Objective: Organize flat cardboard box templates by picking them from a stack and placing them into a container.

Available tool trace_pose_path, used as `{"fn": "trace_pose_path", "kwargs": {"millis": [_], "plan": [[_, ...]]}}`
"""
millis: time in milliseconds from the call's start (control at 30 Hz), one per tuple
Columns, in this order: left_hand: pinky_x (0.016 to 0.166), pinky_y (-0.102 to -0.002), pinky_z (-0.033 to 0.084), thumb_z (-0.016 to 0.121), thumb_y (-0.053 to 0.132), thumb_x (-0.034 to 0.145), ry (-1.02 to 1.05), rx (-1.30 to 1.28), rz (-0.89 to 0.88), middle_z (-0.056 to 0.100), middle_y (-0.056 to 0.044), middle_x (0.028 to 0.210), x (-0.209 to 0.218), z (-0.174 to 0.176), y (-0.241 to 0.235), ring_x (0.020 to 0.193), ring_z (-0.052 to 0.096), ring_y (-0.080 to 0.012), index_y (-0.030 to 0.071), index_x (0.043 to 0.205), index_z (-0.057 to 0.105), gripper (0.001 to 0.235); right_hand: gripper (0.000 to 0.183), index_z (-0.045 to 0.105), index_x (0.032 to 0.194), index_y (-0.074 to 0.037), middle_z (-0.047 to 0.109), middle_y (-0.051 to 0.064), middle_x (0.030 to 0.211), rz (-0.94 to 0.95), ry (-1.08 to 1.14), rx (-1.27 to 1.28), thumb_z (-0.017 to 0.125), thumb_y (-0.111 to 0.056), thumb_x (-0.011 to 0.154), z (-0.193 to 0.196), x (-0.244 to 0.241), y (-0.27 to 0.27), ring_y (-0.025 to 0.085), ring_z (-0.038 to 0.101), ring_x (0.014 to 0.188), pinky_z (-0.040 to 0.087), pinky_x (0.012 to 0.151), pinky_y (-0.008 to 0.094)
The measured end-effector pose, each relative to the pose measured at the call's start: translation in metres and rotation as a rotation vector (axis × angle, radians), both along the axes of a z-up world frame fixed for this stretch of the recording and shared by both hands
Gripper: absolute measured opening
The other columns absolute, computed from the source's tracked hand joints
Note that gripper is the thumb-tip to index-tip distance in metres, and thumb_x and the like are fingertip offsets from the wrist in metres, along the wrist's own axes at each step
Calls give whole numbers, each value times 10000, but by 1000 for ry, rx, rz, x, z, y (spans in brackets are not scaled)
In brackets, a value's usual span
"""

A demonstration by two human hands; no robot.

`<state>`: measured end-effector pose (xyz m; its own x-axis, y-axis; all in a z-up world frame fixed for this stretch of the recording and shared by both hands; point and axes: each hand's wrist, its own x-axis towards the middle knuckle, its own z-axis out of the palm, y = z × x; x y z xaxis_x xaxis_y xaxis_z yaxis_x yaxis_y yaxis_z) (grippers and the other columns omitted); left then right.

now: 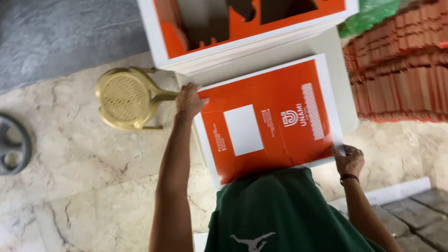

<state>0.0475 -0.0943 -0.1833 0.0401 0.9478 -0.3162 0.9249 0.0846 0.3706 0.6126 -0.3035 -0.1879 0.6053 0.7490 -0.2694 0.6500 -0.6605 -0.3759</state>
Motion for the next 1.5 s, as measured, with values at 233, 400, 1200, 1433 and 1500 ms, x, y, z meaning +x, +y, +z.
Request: {"fn": "trace_pose_path", "kwargs": {"millis": [233,400,1200,1433,1500], "plan": [[841,-508,609,778,390,859,44,153,-13,635,-36,1139,13,-4,-15,1113,617,-293,144,1223,685,450,468,747,1181,25,649,242,1085,-44,46,22,879,-173,777,33,-21,1,441,690,1002,595,907,486],[747,-472,617,854,414,778,82,368,-67,652,-49,1010,2,-42,-19,997,655,-303,123,1064,727,427,550,754,1165,-6,655,212,1081,-6,30,-46,918,-335,756,23,-10,-2,411,706,982,609,889,469],[768,-504,551,798,467,827,314,274,-115,681,-51,1082,3,-46,-6,1009,638,-308,162,1149,733,448,530,739,1196,-20,642,204,1118,-35,77,-83,886,-331,793,21,-12,2,405,694,1031,584,916,451],[871,-478,552,717,401,928,161,7,-32,555,-10,1212,9,-33,-6,1125,569,-281,148,1292,667,446,546,729,1204,4,636,210,1111,-7,48,-99,885,-330,802,28,-13,0,415,689,1035,582,938,439],[884,-471,551,718,418,926,168,0,-24,545,7,1226,8,-38,-2,1142,563,-273,169,1307,658,460,550,731,1197,3,633,212,1106,10,42,-73,892,-338,797,21,-9,5,422,688,1030,586,931,433]]}}
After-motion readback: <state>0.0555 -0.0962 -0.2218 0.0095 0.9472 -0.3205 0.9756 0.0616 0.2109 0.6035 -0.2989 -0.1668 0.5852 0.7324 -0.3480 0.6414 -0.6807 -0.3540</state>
